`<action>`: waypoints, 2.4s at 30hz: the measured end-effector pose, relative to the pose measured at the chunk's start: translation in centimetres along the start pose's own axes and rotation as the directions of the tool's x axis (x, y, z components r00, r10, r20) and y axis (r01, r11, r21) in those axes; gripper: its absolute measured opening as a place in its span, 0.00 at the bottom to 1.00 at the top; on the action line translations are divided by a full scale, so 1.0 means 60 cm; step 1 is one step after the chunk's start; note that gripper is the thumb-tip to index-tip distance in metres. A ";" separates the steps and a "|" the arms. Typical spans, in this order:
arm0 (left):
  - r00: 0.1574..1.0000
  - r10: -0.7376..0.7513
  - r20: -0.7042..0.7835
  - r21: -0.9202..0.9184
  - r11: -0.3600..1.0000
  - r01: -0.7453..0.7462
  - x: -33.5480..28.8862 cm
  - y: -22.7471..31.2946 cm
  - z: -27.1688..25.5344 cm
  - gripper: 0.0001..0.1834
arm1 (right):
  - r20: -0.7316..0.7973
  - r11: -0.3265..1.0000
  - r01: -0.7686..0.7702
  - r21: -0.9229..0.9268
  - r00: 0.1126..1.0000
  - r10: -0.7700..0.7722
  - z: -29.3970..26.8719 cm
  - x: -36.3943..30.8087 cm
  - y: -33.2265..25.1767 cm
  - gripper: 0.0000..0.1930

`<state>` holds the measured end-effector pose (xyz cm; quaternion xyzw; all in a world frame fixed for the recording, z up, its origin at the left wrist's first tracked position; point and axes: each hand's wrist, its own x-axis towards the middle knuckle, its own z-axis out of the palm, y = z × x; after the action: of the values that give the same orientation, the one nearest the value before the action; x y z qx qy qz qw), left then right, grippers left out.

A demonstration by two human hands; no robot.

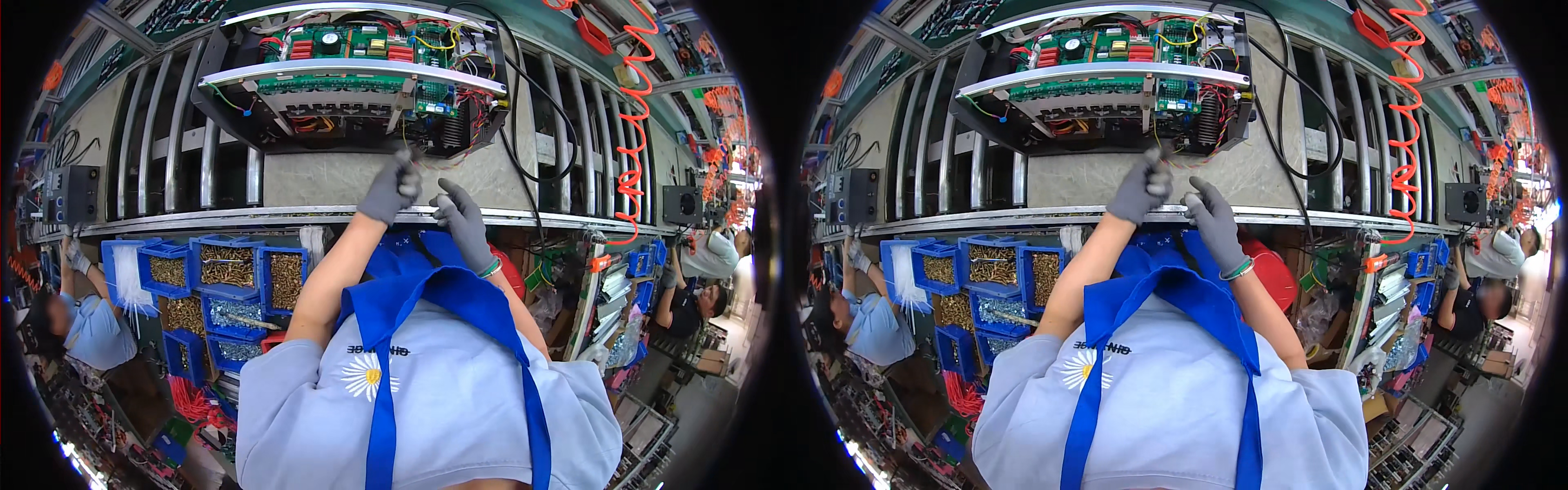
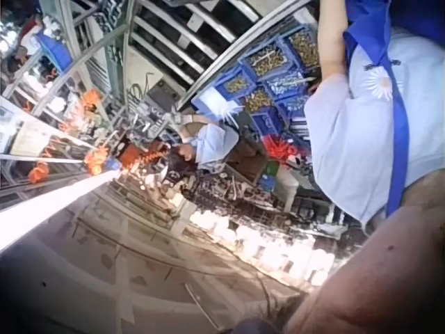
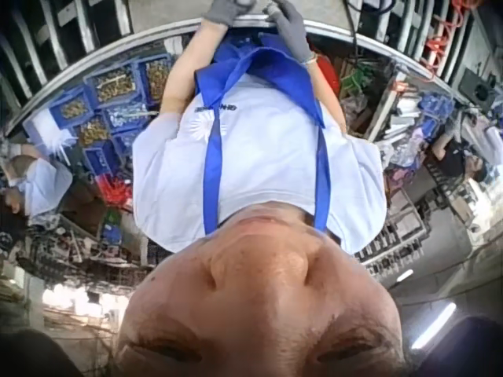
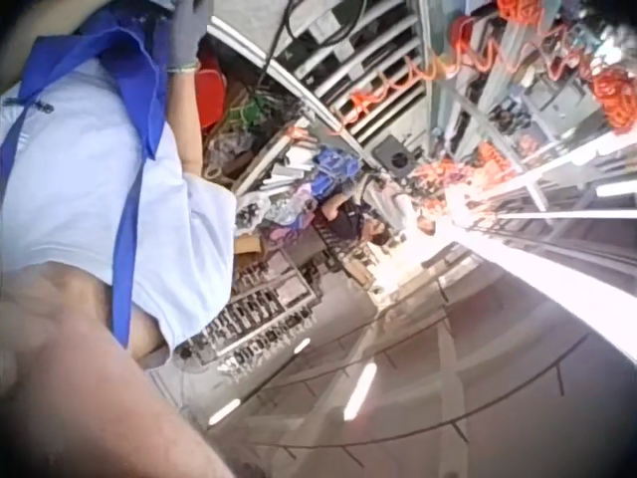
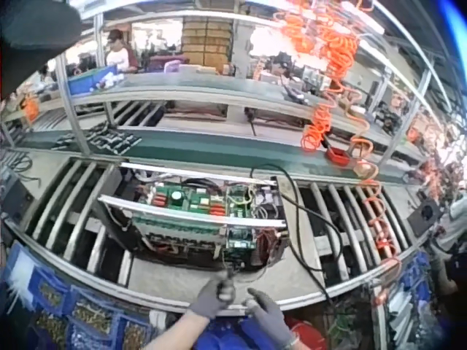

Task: The person places small electronic components into a bag, then moves to a workbench to assemble a larger electronic device. They connect various wires to a circuit board, secure components, and adjust the device's position on the assembly line.

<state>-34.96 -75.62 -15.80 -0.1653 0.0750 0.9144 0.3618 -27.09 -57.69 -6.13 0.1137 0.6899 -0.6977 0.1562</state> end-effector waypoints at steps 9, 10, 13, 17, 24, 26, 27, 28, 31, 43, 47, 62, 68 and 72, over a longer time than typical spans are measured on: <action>0.889 0.277 -0.364 0.172 0.958 -0.228 -0.053 0.055 -0.042 0.08 | -0.003 0.998 -0.037 -0.048 0.999 0.037 -0.013 -0.035 0.017 0.26; 0.877 0.280 -0.390 0.156 0.959 -0.237 -0.071 0.044 -0.066 0.11 | -0.009 0.998 -0.045 -0.051 0.999 0.044 -0.019 -0.041 0.029 0.26; 0.845 0.302 -0.441 0.065 0.950 -0.305 -0.144 0.010 -0.118 0.13 | -0.032 0.996 -0.059 -0.068 0.998 0.056 -0.040 -0.051 0.052 0.26; 0.845 0.324 -0.425 0.076 0.943 -0.324 -0.226 -0.013 -0.135 0.17 | -0.129 0.997 -0.001 -0.074 0.992 -0.009 -0.076 -0.036 0.023 0.24; 0.808 0.586 0.056 0.642 0.599 -0.479 -0.119 -0.014 0.111 0.26 | -0.365 0.840 0.531 -0.108 0.765 -0.530 -0.073 0.025 -0.178 0.22; 0.846 0.524 0.100 0.546 0.682 -0.487 -0.035 -0.007 0.126 0.21 | -0.322 0.799 0.589 -0.124 0.738 -0.594 -0.055 0.014 -0.198 0.21; 0.880 0.470 0.072 0.511 0.741 -0.437 0.013 0.000 0.100 0.18 | -0.284 0.784 0.609 -0.120 0.736 -0.615 -0.045 0.005 -0.198 0.21; 0.868 0.496 -0.007 0.445 0.779 -0.442 0.057 -0.002 0.082 0.16 | -0.274 0.801 0.595 -0.070 0.760 -0.589 -0.036 -0.006 -0.191 0.20; 0.824 0.537 -0.180 0.302 0.828 -0.473 0.139 -0.008 0.055 0.11 | -0.256 0.878 0.477 -0.035 0.845 -0.469 -0.023 -0.052 -0.160 0.19; 0.946 0.299 -0.127 0.382 0.894 -0.232 0.078 0.016 0.098 0.11 | -0.257 0.965 0.262 -0.019 0.931 -0.258 -0.050 -0.106 -0.093 0.19; 0.913 0.403 0.067 0.586 0.724 -0.363 -0.024 0.019 0.141 0.13 | -0.253 0.947 0.320 -0.013 0.916 -0.312 -0.040 -0.110 -0.107 0.18; 0.779 0.627 0.014 0.984 0.131 -0.123 -0.145 -0.002 0.163 0.13 | 0.170 0.653 0.581 -0.485 0.795 -0.582 0.044 -0.017 -0.140 0.15; 0.855 0.519 -0.004 0.851 0.450 -0.269 -0.057 -0.005 0.118 0.17 | 0.265 0.612 0.586 -0.531 0.801 -0.537 0.039 -0.027 -0.142 0.12; 0.956 0.248 -0.157 0.504 0.852 -0.138 0.000 -0.018 0.117 0.13 | 0.273 0.634 0.558 -0.535 0.825 -0.495 0.033 -0.075 -0.105 0.11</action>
<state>-35.94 -73.04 -9.28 -0.1589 0.3583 0.8740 0.2871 -25.18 -59.41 1.41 -0.1826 0.8661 -0.4653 0.0079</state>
